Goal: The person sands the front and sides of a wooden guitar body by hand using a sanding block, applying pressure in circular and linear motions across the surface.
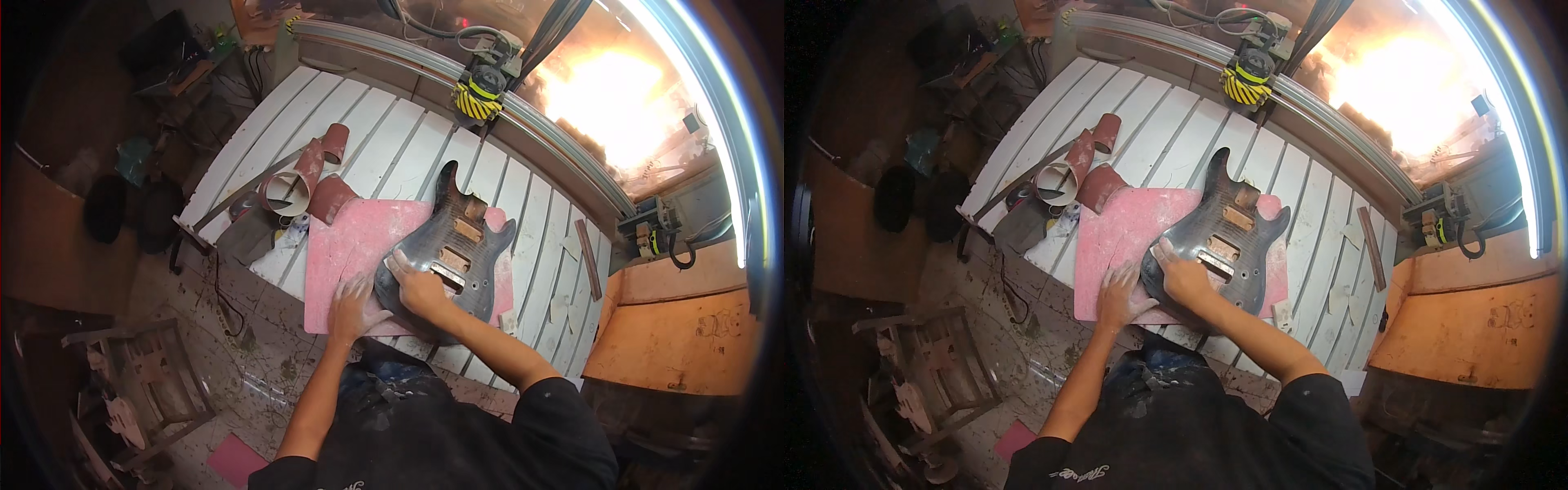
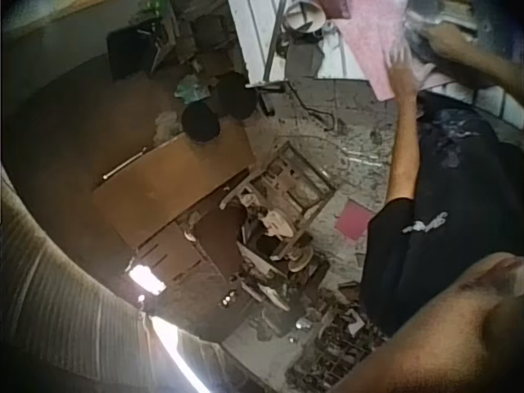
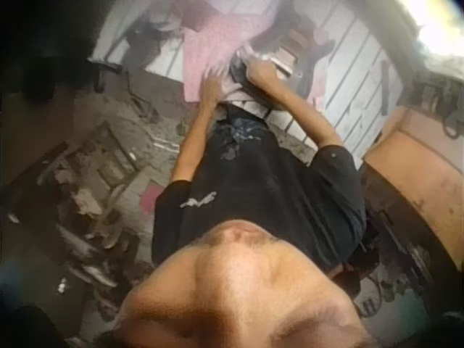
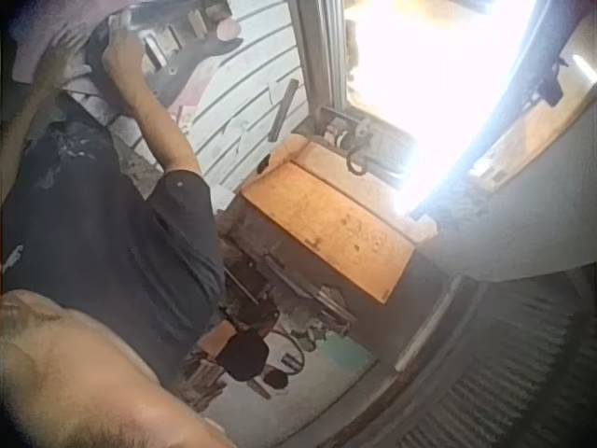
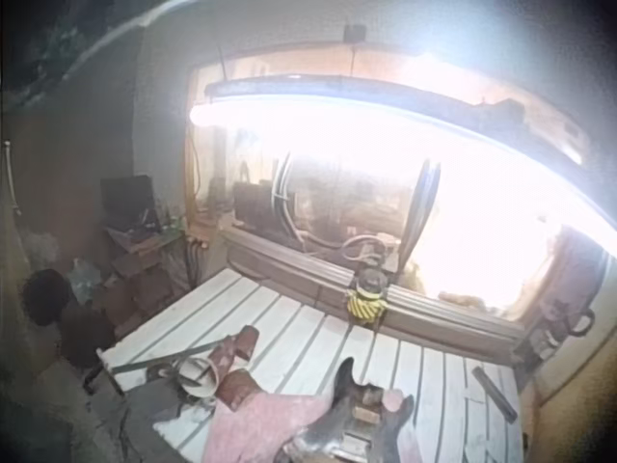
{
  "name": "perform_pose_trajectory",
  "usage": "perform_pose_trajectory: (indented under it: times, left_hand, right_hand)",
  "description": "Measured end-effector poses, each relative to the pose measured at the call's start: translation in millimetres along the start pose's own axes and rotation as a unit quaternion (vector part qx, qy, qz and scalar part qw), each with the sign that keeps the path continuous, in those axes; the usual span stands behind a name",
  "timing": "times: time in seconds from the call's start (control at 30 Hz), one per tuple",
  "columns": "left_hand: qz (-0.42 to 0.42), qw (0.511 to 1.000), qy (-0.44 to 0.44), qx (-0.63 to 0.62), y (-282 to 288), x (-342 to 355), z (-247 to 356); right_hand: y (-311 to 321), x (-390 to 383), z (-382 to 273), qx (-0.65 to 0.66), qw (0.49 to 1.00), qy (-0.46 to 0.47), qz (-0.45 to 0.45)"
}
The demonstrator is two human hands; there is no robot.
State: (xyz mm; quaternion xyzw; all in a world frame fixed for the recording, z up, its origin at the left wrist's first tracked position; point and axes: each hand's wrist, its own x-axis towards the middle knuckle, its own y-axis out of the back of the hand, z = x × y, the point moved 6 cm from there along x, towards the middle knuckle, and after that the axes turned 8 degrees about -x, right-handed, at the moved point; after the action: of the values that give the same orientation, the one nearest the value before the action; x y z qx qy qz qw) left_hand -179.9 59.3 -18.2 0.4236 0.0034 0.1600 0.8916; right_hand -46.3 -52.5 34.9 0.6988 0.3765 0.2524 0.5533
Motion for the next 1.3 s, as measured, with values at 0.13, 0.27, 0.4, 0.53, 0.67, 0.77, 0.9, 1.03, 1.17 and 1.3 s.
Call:
perform_pose_trajectory:
  times: [0.13,0.27,0.4,0.53,0.67,0.77,0.9,1.03,1.17,1.3]
  left_hand:
    - [-0.002,1.0,-0.005,-0.002,-3.4,3.3,2.3]
    - [-0.002,1.0,-0.006,0.011,-5.2,-2.3,-2.2]
    - [-0.012,1.0,-0.007,0.005,-9.8,0.5,1.0]
    - [-0.015,1.0,0.016,0.007,-0.5,-1.0,1.2]
    - [-0.038,0.999,0.016,-0.03,-9.3,7.3,16.6]
    - [0.003,0.995,0.069,-0.073,-9.2,-11.2,19.1]
    - [-0.06,0.997,0.049,0.024,-27.0,-5.6,69.3]
    - [-0.039,0.997,0.034,0.063,-43.1,37.8,87.3]
    - [-0.075,0.995,0.026,0.068,-65.8,129.3,100.1]
    - [-0.072,0.995,-0.017,0.06,-87.9,184.7,117.5]
  right_hand:
    - [23.0,39.5,84.2,-0.033,0.993,-0.114,0.005]
    - [-1.8,33.0,54.3,-0.083,0.988,-0.098,-0.08]
    - [-23.6,4.6,42.3,-0.002,0.999,0.032,-0.015]
    - [35.8,57.3,110.1,-0.001,0.988,-0.136,-0.071]
    - [64.7,48.7,191.0,0.014,0.983,-0.089,0.159]
    - [79.0,-9.0,185.5,0.183,0.938,-0.173,0.236]
    - [39.2,-129.0,208.7,0.19,0.869,-0.317,0.329]
    - [-14.4,-229.8,193.7,0.091,0.875,-0.358,0.313]
    - [-29.9,-244.4,161.7,0.05,0.917,-0.276,0.282]
    - [-24.8,-227.4,148.7,-0.033,0.94,-0.225,0.255]
